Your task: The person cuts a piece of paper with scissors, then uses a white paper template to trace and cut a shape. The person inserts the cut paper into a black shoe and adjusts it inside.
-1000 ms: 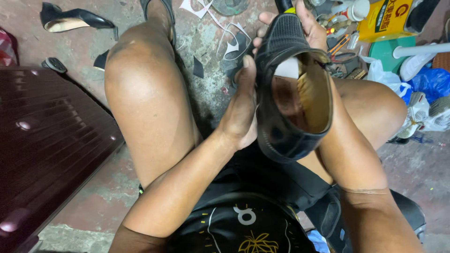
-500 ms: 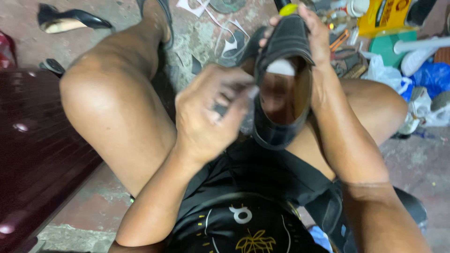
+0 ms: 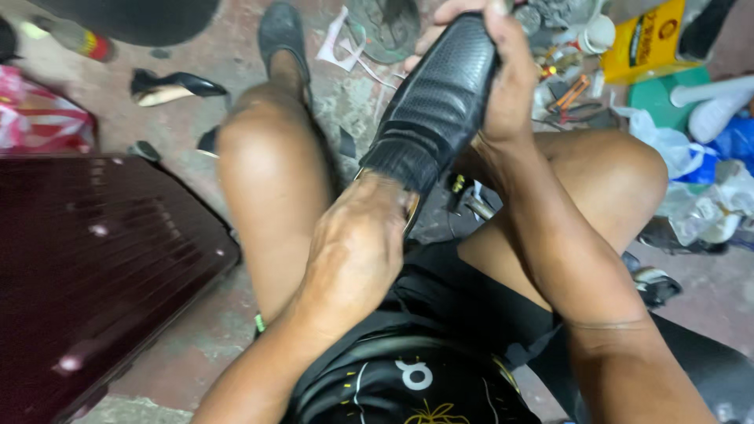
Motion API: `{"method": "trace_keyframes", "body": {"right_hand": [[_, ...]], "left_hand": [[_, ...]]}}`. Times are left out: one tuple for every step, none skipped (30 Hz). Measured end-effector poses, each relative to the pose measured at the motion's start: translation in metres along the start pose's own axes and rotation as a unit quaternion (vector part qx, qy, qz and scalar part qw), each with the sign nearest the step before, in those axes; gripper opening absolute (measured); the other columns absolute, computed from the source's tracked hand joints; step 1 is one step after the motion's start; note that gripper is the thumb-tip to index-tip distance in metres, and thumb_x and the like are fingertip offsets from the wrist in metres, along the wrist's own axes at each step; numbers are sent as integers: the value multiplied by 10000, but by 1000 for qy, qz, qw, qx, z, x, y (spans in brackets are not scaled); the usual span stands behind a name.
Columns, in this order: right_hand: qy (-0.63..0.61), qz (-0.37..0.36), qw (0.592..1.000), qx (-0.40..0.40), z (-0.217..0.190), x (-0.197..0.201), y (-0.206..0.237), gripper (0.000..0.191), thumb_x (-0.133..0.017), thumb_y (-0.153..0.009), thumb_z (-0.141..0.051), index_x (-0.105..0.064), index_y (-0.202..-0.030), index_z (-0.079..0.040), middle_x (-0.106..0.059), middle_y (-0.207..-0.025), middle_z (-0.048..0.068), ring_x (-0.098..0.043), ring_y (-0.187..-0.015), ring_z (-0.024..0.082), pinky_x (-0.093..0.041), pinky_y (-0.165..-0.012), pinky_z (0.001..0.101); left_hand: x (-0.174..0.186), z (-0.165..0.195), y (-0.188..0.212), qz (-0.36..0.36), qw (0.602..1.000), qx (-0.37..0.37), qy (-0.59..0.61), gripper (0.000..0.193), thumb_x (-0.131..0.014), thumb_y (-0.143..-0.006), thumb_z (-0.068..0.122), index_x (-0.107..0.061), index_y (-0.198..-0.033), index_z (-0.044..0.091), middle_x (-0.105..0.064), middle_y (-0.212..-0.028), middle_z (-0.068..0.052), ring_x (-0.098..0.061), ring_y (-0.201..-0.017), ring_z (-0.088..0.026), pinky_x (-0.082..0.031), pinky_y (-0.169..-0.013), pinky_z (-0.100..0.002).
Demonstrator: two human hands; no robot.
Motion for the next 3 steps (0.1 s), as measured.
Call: {"method": "trace_keyframes", "body": {"right_hand": [[22, -8, 999, 29, -6, -12, 3, 452, -476, -1128, -396, -567, -1230, 35, -659, -974, 212, -694, -888, 316, -604, -838, 443], [45, -11, 997, 61, -12, -23, 7, 454, -479, -1136, -402, -561, -1227, 35, -657, -986, 218, -677, -891, 314, -607, -838, 450], [44, -10, 996, 72, -27, -31, 11, 454, -479, -1136, -402, -561, -1227, 35, -657, -986, 218, -677, -891, 314, -607, -838, 450]], "left_hand": [[1, -2, 4, 1, 999, 29, 14, 129, -585, -993, -14, -674, -1086, -5, -691, -1055, -201, -692, -987, -394, -566, -896, -424], [1, -6, 8, 2, 992, 96, 86, 171, -564, -992, 12, -666, -1129, 10, -697, -1073, -184, -704, -951, -367, -580, -863, -421], [1, -8, 10, 1, 975, 158, 157, 215, -542, -991, 38, -658, -1171, 25, -703, -1091, -166, -715, -915, -340, -593, -831, -417]]}}
Point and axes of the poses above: each hand's wrist, its own y-axis away from the middle knuckle, its own x-axis out of the back of the hand, z = x × y, the point moved 3 cm from there along -y, towards the middle knuckle
